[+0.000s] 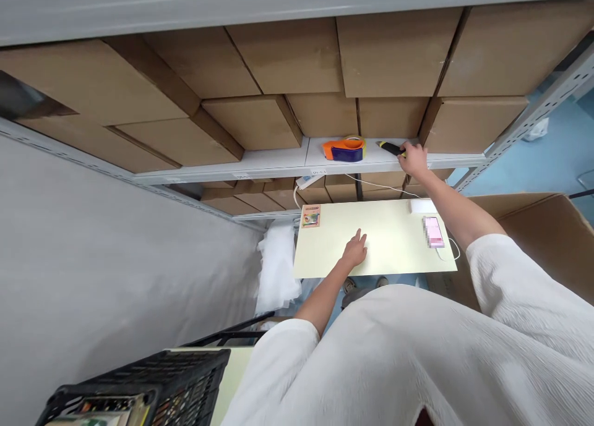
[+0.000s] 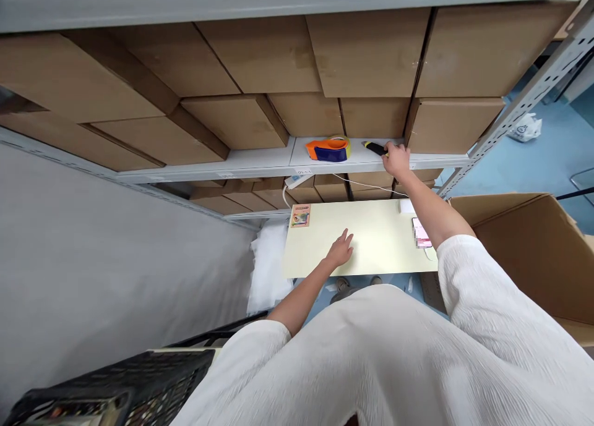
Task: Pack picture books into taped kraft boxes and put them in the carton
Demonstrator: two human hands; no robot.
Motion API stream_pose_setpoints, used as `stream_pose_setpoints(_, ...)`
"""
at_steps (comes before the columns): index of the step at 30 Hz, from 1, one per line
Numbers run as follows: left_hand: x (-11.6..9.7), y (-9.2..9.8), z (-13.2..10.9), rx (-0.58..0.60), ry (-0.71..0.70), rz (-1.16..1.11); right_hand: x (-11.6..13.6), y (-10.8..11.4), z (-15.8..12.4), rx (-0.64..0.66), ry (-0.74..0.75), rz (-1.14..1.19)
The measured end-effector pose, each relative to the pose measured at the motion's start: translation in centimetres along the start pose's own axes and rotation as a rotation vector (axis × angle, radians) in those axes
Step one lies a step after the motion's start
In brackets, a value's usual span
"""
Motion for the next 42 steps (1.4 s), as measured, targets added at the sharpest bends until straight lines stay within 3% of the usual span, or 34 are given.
stream_pose_setpoints(3,-0.3,-0.3,0.6,0.026,-0.008,-0.007,-0.3,0.5,-1.1,-0.018,0.015,0.011)
stream_pose_setpoints(6,-0.6,-0.8,1.2,0.062,-0.02,0.007,-0.9,1.5,-3.9,-0.042,0.008,0.045)
stream_pose_setpoints(10,-1.0,-1.6,1.7,0.105,-0.039,0.027,-2.6,3.0,-10.2,-0.115,-0.08,0.144)
stream_pose_setpoints(12,-1.3,-1.9,1.8,0.121,-0.048,0.03,-3.8,2.7,-14.0,-0.125,-0.134,0.195)
stream_pose_setpoints(15,-1.5,-2.4,1.8,0.141,-0.059,0.032,-6.3,0.0,-19.9,-0.038,-0.249,0.238)
stream_pose_setpoints(19,-1.3,-3.2,1.7,0.163,-0.065,0.032,-10.4,-6.4,-27.3,0.211,-0.445,0.172)
stream_pose_setpoints(23,-0.5,-4.2,1.4,0.186,-0.053,0.043,-13.9,-10.8,-32.5,0.345,-0.557,0.063)
stream_pose_setpoints(27,0.2,-5.6,0.9,0.214,-0.042,0.034,-15.9,-13.3,-34.9,0.44,-0.573,-0.04)
stream_pose_setpoints(32,1.0,-7.0,0.2,0.232,-0.034,0.021,-17.0,-15.3,-36.0,0.533,-0.552,-0.138)
stream_pose_setpoints(42,2.9,-7.6,-0.1,0.24,-0.001,0.01,-17.2,-16.7,-36.4,0.552,-0.491,-0.232)
Point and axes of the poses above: each hand's wrist, its own z-axis towards the middle knuckle, its own y-axis out of the back of the hand, x = y × z, the point moved 10 cm from there along z, towards the middle knuckle, and after that the axes turned 5 degrees about -y, right-handed, at the moved point
